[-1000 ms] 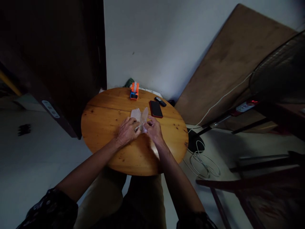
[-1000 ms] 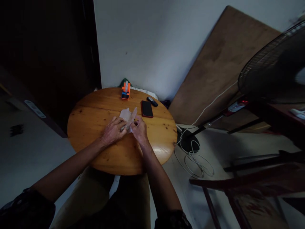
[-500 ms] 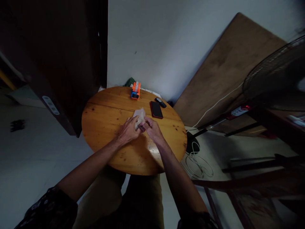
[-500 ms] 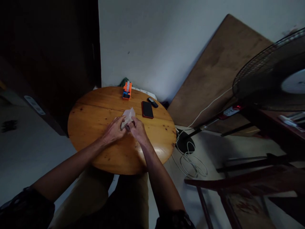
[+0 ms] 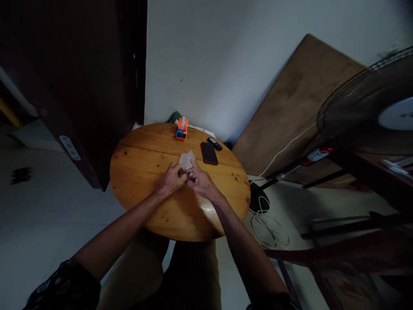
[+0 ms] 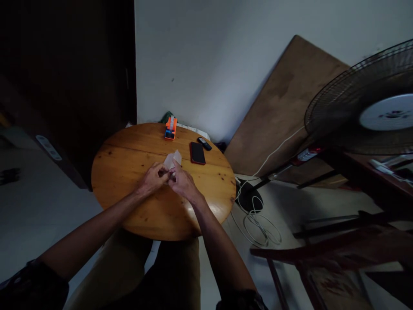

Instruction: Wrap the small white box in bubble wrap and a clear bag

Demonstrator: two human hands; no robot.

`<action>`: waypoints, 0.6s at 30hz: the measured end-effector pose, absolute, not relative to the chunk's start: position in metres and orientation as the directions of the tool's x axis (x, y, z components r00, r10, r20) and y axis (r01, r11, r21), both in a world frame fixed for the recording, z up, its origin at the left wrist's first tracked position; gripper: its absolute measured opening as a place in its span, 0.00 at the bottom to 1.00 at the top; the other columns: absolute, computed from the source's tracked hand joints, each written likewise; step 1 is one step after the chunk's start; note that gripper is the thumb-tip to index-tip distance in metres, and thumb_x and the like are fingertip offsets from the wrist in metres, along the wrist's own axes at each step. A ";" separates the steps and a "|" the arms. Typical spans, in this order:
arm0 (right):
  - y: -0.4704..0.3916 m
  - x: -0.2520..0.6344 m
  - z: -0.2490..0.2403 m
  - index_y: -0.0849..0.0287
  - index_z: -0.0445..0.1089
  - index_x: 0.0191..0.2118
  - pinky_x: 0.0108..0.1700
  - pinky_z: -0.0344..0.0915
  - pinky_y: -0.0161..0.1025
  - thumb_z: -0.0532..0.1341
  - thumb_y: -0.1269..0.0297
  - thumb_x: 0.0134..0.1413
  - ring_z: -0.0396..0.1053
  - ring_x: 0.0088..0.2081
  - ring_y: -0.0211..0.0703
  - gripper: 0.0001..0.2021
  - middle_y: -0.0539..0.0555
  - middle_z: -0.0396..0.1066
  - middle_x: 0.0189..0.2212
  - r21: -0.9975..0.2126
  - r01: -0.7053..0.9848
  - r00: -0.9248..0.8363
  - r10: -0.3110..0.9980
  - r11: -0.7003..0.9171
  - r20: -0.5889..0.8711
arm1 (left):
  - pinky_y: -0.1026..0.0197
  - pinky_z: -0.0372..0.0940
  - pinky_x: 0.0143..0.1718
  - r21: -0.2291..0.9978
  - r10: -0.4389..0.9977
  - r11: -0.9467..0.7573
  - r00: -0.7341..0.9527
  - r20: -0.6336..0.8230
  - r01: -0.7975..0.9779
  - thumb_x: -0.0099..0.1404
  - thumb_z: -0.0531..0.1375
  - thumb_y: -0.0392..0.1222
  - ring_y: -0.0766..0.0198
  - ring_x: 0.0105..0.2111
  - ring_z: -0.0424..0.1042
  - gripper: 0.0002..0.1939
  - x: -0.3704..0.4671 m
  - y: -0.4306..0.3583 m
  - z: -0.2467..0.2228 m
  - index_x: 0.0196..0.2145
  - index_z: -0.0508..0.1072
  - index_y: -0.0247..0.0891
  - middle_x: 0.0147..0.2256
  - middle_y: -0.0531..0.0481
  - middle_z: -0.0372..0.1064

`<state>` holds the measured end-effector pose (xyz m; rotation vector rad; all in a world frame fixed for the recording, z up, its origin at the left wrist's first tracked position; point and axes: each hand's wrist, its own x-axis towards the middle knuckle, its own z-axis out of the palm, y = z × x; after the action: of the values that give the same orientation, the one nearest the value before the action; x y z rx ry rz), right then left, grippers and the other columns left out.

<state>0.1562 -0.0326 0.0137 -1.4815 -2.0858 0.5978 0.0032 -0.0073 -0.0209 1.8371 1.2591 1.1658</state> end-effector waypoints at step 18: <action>0.045 0.167 0.055 0.56 0.79 0.42 0.61 0.59 0.59 0.63 0.73 0.52 0.60 0.63 0.60 0.13 0.60 0.55 0.68 -0.081 0.810 -0.584 0.811 0.581 -0.028 | 0.55 0.67 0.48 0.770 0.889 -0.458 0.231 0.395 0.444 0.56 0.61 0.34 0.58 0.42 0.71 0.09 0.001 -0.008 -0.025 0.36 0.71 0.40 0.40 0.49 0.70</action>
<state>0.1674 0.0446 0.0549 -1.4267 -2.7828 0.1327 0.0012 -0.0077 -0.0248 2.0030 1.2193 1.1533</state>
